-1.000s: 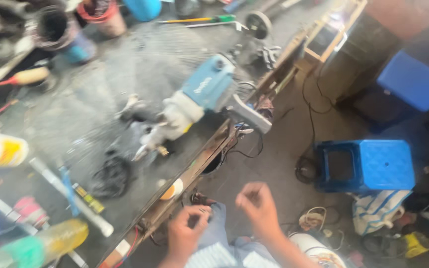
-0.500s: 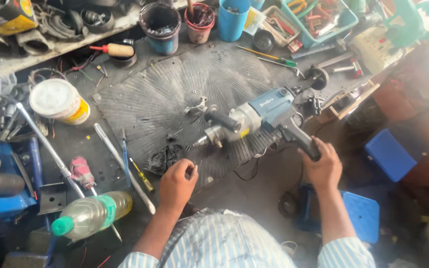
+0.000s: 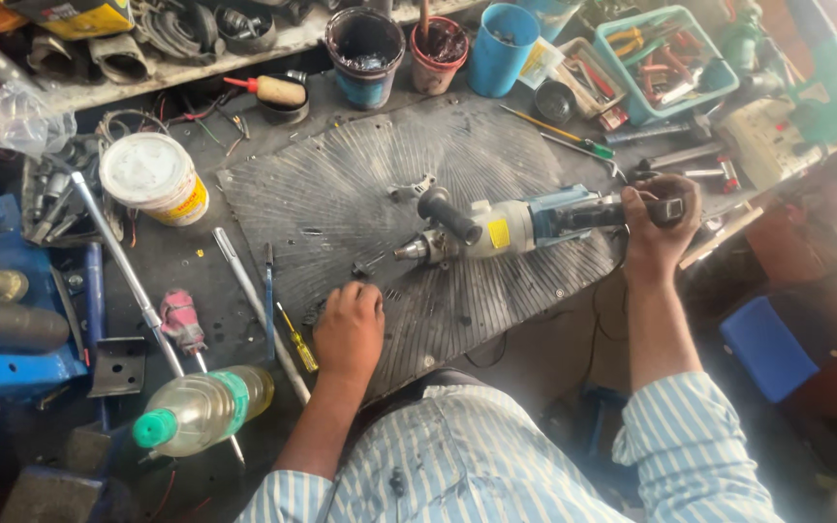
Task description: The person works on a blue electric drill at a workbench, fitting a side handle onto the drill body and tightening its collar by hand. They use a spanner to loosen and tighten the chuck, rotate the drill to reach different sides, and reposition the handle before setting the drill down on the bench.
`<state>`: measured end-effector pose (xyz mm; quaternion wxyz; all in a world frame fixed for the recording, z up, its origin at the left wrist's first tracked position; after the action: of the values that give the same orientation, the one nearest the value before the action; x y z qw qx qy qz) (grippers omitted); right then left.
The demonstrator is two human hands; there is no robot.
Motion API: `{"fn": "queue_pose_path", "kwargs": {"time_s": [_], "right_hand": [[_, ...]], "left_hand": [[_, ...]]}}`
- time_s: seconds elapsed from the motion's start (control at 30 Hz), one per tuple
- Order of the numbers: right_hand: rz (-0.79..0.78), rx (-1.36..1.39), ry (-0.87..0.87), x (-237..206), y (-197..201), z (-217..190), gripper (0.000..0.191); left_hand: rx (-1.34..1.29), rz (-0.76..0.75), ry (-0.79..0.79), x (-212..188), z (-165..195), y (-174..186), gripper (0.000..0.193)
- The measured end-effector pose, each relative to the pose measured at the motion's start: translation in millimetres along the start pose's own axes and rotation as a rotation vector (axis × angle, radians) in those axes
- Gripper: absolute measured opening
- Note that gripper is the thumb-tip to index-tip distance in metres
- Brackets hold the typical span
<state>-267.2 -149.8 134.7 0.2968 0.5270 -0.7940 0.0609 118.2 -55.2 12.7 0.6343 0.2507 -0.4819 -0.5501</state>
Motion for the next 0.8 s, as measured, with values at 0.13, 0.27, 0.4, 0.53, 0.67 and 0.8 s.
{"fn": "queue_pose_path", "kwargs": {"time_s": [0.13, 0.27, 0.4, 0.53, 0.67, 0.8], "right_hand": [[-0.074, 0.470, -0.166, 3, -22, 28, 0.039], [-0.199, 0.596, -0.202, 7, -27, 57, 0.025], [-0.273, 0.575, -0.115, 15, -21, 80, 0.020], [-0.366, 0.651, -0.027, 25, -22, 99, 0.020], [-0.428, 0.710, -0.086, 34, -26, 111, 0.023], [-0.454, 0.767, -0.290, 47, -36, 116, 0.023]], "left_hand": [[0.007, -0.018, 0.036, 6, 1, -2, 0.012], [0.033, -0.022, 0.062, 27, 26, 8, 0.035], [-0.147, 0.104, -0.180, 74, 78, 13, 0.076], [-0.124, 0.104, -0.486, 121, 107, -6, 0.056], [-0.248, -0.023, -0.377, 158, 93, -31, 0.039], [-0.493, 0.273, 0.026, 188, 55, -27, 0.050]]}}
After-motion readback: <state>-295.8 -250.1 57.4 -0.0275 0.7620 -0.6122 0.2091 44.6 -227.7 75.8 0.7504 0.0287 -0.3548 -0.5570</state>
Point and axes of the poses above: each hand's wrist, its own x-axis towards the middle knuckle, its own y-axis out of the back of the hand, z = x × y, the point moved 6 cm from there along x, towards the middle knuckle, and after that the axes turned 8 degrees about -y, right-handed, at the moved point
